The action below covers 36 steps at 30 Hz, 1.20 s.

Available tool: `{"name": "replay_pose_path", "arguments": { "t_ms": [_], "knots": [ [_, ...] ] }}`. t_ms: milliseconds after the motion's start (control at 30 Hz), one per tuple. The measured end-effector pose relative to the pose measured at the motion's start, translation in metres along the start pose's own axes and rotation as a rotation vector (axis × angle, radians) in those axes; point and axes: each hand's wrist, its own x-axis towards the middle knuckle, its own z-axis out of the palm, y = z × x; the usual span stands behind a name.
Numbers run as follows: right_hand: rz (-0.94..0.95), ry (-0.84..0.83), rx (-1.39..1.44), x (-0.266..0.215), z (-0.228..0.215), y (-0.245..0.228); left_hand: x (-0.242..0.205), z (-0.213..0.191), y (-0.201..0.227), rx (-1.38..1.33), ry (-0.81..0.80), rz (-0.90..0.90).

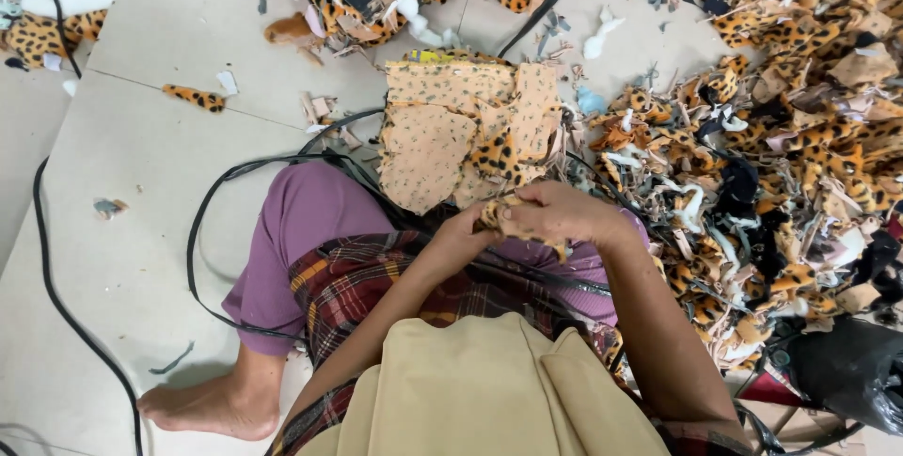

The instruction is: The person sits on the floor and packs leopard-print fabric scraps into a bundle. They add more scraps, press the bundle, place a cardboard piece on top, and tie it securely with a black strap.

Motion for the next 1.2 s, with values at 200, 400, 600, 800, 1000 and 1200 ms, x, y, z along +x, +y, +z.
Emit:
{"name": "replay_pose_path", "arguments": {
  "t_ms": [200,400,600,800,1000,1200],
  "knots": [
    [-0.078,-0.084,0.241,0.029,-0.033,0.025,0.012,-0.033,-0.032,-0.141,0.221,0.139],
    [-0.048,0.103,0.431,0.027,-0.033,0.018,0.007,-0.061,-0.048,-0.270,0.144,0.185],
    [0.051,0.092,0.193,0.007,-0.033,-0.030,-0.016,-0.049,0.000,-0.181,0.002,0.195],
    [0.043,-0.128,-0.021,0.013,-0.031,-0.025,-0.010,-0.024,0.003,-0.101,-0.024,0.176],
    [0.115,-0.144,-0.112,0.003,-0.058,-0.037,0.021,-0.009,-0.064,0.009,0.082,0.099],
    [0.090,-0.066,-0.365,0.026,-0.080,-0.028,0.023,-0.013,-0.048,-0.006,0.234,0.075]
  ]
}}
